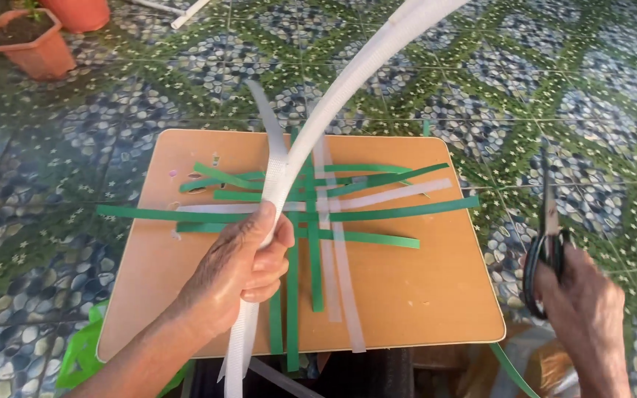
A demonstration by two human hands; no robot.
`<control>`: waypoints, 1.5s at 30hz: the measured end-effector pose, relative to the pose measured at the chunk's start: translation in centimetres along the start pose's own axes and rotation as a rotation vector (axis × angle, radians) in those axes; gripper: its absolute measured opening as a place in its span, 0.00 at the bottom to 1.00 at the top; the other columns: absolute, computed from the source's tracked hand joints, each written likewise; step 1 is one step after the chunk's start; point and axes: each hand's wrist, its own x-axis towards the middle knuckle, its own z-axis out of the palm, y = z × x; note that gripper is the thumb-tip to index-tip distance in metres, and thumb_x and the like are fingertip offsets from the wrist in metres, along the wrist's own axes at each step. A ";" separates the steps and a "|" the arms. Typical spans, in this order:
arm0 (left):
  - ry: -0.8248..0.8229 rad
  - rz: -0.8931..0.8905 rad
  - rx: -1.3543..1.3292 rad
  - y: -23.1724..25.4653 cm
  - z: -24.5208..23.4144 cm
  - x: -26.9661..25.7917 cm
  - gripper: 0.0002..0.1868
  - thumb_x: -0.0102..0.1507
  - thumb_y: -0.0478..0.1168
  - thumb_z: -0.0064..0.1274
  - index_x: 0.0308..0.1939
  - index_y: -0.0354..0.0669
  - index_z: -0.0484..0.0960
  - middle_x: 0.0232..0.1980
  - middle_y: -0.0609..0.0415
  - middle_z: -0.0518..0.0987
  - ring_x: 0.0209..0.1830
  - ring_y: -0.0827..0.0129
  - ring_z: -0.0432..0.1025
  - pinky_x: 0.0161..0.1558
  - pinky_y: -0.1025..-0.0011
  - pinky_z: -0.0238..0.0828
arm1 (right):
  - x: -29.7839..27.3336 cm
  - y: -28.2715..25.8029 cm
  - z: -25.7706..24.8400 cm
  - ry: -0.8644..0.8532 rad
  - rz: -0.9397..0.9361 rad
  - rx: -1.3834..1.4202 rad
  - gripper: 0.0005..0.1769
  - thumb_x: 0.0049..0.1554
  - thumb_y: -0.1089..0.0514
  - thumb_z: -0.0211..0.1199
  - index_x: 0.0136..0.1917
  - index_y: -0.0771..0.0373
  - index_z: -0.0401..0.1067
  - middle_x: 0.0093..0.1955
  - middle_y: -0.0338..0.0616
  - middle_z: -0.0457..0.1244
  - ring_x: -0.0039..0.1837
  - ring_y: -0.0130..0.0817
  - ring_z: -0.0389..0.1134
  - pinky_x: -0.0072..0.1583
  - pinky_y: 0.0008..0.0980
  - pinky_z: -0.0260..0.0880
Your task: The person cuts long white straps into shorter pieces using scissors and then weaves them into a grid of green straps laid on a table. The person alternates the white straps over and under the green ones to form a woven pattern.
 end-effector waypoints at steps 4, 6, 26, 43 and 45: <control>-0.036 -0.035 0.005 -0.7 1.6 0.9 0.27 0.66 0.62 0.43 0.33 0.40 0.74 0.19 0.66 0.51 0.15 0.80 0.42 0.15 0.76 0.37 | -0.4 5.1 3.1 -0.207 0.060 -0.399 0.27 0.58 0.30 0.53 0.50 0.54 0.74 0.42 0.46 0.74 0.47 0.44 0.76 0.54 0.39 0.74; -0.070 -0.051 -0.006 -1.2 2.9 1.5 0.26 0.66 0.61 0.43 0.32 0.40 0.74 0.19 0.66 0.52 0.14 0.80 0.43 0.15 0.76 0.38 | -1.5 3.3 3.5 -0.336 0.158 -0.502 0.30 0.56 0.27 0.52 0.49 0.55 0.72 0.45 0.47 0.75 0.51 0.44 0.76 0.57 0.38 0.74; -0.659 -0.349 0.114 -13.4 20.7 12.4 0.22 0.76 0.49 0.41 0.32 0.43 0.79 0.17 0.64 0.65 0.11 0.82 0.55 0.09 0.83 0.53 | -9.2 4.3 5.5 0.136 0.434 0.448 0.26 0.68 0.46 0.52 0.42 0.68 0.77 0.34 0.54 0.71 0.40 0.43 0.70 0.45 0.41 0.68; -0.159 -0.608 0.271 -20.4 16.8 16.2 0.23 0.70 0.45 0.31 0.33 0.25 0.67 0.26 0.26 0.76 0.18 0.39 0.73 0.24 0.34 0.74 | 0.6 -0.1 7.9 -0.194 0.084 -0.089 0.30 0.59 0.37 0.53 0.41 0.68 0.75 0.39 0.62 0.71 0.49 0.60 0.71 0.53 0.52 0.66; -0.193 -0.506 0.336 -18.5 16.2 14.3 0.26 0.69 0.47 0.27 0.38 0.19 0.66 0.26 0.26 0.77 0.18 0.40 0.74 0.23 0.35 0.74 | 0.7 -0.6 9.3 -0.168 0.086 -0.012 0.33 0.58 0.37 0.54 0.42 0.73 0.76 0.40 0.68 0.69 0.56 0.67 0.70 0.58 0.61 0.67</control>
